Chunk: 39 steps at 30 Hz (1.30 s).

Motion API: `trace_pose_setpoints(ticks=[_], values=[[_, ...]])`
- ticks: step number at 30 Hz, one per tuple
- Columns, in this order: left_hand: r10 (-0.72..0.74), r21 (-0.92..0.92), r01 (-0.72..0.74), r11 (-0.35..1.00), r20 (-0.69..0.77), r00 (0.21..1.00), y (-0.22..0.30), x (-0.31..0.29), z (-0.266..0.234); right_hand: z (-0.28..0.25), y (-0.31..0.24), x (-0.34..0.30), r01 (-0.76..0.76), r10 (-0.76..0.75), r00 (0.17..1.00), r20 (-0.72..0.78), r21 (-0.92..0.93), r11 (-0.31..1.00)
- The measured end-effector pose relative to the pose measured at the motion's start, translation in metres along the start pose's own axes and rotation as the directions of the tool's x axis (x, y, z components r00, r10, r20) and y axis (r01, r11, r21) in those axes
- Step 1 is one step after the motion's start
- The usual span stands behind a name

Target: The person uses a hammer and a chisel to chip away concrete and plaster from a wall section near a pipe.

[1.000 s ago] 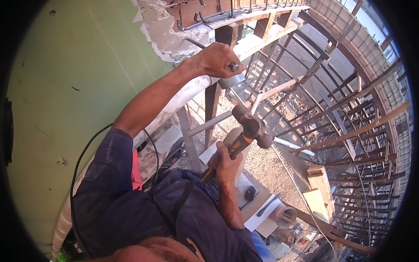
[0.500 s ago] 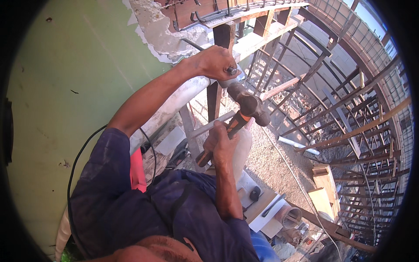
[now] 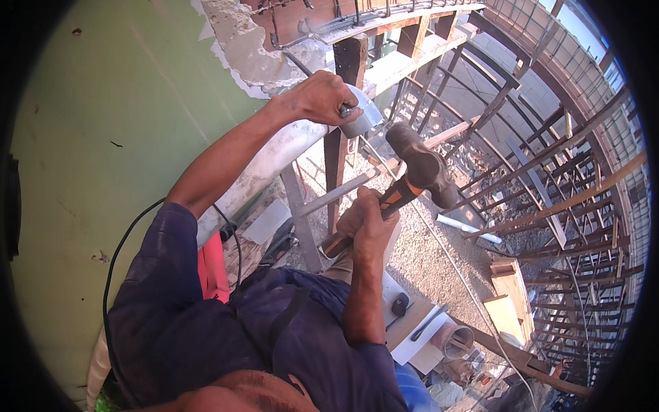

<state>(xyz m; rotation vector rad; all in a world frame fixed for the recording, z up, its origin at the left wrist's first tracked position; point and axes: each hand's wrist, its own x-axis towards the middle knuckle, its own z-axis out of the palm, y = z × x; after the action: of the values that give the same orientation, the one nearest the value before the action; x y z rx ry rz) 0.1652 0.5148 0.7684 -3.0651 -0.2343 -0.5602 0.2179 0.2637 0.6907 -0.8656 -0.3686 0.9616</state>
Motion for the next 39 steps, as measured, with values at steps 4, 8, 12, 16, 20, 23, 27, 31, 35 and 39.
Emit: trace_pose_setpoints(ticks=[4,8,12,16,20,23,27,31,35,39], values=[[-0.031,-0.080,0.024,0.997,-0.083,0.996,0.014,0.011,-0.010,-0.017,-0.023,-0.004,0.132,-0.140,0.988,0.071,0.116,0.985],[-0.093,-0.088,0.081,0.993,-0.147,0.985,0.002,0.013,-0.014,-0.011,-0.028,-0.015,0.140,-0.147,0.987,0.063,0.107,0.984],[-0.119,-0.118,0.093,0.989,-0.243,0.963,-0.003,0.016,-0.017,-0.002,-0.047,-0.019,0.150,-0.157,0.983,0.090,0.083,0.985],[-0.171,-0.144,0.134,0.981,-0.289,0.942,-0.008,0.025,-0.024,0.016,-0.060,0.004,0.269,-0.320,0.927,0.196,0.246,0.931],[-0.102,-0.135,0.057,0.989,-0.358,0.928,-0.026,0.027,-0.016,0.062,-0.023,0.045,0.143,-0.138,0.982,0.129,-0.035,0.989],[-0.160,-0.179,0.107,0.978,-0.317,0.935,-0.030,0.020,-0.022,0.054,-0.026,0.043,-0.043,0.081,0.984,0.158,-0.232,0.972],[-0.164,-0.172,0.104,0.980,-0.385,0.908,-0.020,0.017,-0.030,0.051,-0.047,0.015,0.099,-0.084,0.992,0.088,-0.171,0.980],[-0.142,-0.222,0.046,0.974,-0.435,0.889,-0.003,0.020,-0.034,0.041,-0.070,0.006,0.188,-0.185,0.976,0.113,-0.019,0.982],[-0.198,-0.262,0.092,0.961,-0.414,0.888,-0.005,0.024,-0.036,0.038,-0.074,-0.002,0.232,-0.231,0.964,0.130,0.003,0.973],[-0.180,-0.246,0.079,0.966,-0.419,0.890,0.003,0.024,-0.042,0.037,-0.075,-0.002,0.237,-0.234,0.959,0.162,0.003,0.971]])
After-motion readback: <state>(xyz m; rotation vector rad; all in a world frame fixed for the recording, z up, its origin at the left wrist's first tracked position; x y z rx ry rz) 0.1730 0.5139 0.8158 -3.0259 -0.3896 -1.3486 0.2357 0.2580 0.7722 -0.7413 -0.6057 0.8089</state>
